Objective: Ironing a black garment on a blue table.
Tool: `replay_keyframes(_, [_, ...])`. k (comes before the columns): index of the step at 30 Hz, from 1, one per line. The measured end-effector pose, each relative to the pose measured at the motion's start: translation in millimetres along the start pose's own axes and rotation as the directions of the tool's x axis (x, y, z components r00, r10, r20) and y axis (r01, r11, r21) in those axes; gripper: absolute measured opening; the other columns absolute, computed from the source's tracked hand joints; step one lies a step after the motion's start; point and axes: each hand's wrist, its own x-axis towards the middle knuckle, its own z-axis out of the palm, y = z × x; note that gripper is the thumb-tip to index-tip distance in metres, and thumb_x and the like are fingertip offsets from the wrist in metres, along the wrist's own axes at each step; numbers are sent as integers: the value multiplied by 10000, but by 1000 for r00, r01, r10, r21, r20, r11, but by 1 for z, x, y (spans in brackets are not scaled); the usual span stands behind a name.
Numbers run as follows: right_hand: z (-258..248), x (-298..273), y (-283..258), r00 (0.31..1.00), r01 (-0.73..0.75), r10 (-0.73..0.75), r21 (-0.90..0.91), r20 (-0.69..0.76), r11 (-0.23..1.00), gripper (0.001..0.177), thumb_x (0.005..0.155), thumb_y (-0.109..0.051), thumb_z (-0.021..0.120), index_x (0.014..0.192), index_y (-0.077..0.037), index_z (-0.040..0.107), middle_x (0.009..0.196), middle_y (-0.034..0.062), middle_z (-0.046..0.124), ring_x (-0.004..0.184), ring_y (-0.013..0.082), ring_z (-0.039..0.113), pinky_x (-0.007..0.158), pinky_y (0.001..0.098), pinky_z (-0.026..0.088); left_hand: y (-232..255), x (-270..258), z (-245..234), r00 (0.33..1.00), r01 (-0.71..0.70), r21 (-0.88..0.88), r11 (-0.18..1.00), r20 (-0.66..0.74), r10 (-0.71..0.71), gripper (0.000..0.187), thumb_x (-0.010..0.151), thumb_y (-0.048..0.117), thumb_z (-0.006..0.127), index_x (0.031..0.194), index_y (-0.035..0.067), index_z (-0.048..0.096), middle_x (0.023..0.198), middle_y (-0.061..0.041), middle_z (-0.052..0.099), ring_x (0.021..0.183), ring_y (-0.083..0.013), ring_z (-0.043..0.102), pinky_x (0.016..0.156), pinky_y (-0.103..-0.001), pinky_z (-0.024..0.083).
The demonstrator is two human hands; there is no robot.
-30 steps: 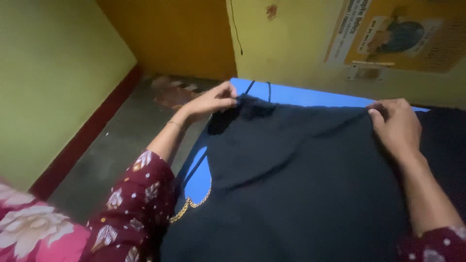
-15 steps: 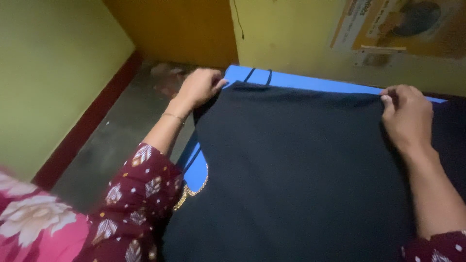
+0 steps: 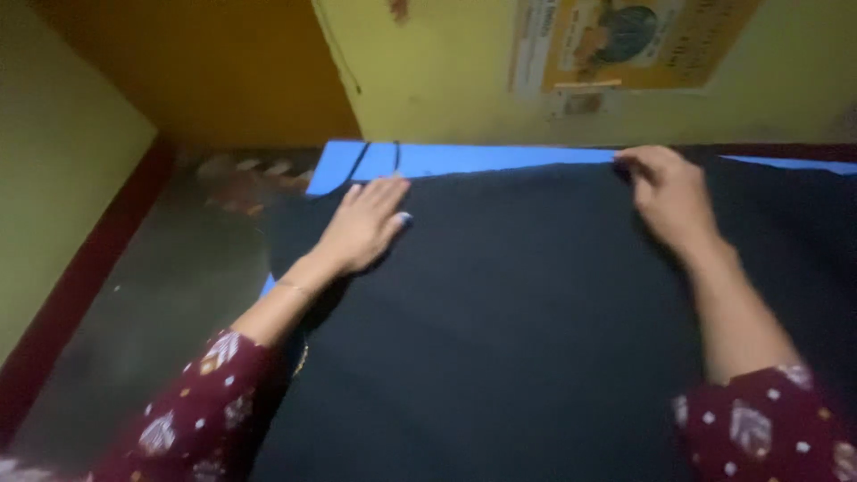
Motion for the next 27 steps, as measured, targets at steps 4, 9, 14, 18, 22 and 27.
replay_keyframes(4, [-58,-18,86,995,-95,96,-223,-6,970,349,963,43,581,1254,-77,729,1333,171,696,1211,334,661,1063,432,506,-4,-5,-8,992,122,21,992,3,-122,611,1045,369,453,1555,36,396,1633,-174,348,1508,-355,311,1216,-512,243])
replay_keyframes(9, [-101,-43,181,958,-267,278,-563,-68,782,269,1072,-233,686,1313,-120,724,1267,171,708,1154,393,640,983,556,482,-8,-7,-8,995,101,70,992,-6,-101,600,1048,358,452,1549,35,389,1637,-179,345,1507,-362,307,1214,-513,230])
replay_keyframes(14, [-121,-54,217,928,-356,333,-662,-166,660,219,1055,-317,724,1208,-167,771,1263,134,700,1219,411,589,1000,578,452,-15,-7,-7,991,134,159,978,4,-137,615,1026,352,439,1554,46,370,1624,-180,321,1491,-351,286,1189,-523,199])
replay_keyframes(18, [-134,-47,233,935,-341,315,-641,-160,687,229,1026,-248,704,1233,-187,777,1335,123,673,1188,392,605,966,567,478,-23,-10,-12,996,92,101,991,12,-93,613,1035,330,454,1571,44,380,1652,-165,336,1522,-337,308,1224,-513,244])
replay_keyframes(22, [-148,-48,203,866,-478,456,-608,-206,634,233,994,-223,705,1189,-110,762,1253,200,653,1087,374,635,868,544,504,-26,12,-17,936,250,254,934,184,-300,760,914,340,594,1577,47,364,1659,-183,316,1418,-382,406,1181,-495,354])
replay_keyframes(27, [-163,-49,182,881,-473,427,-415,-204,777,226,1049,-219,719,1223,-76,744,1297,185,674,1158,390,639,984,511,505,75,77,2,974,49,474,879,172,-148,814,843,374,656,1538,55,377,1647,-229,308,1465,-389,376,1157,-516,363])
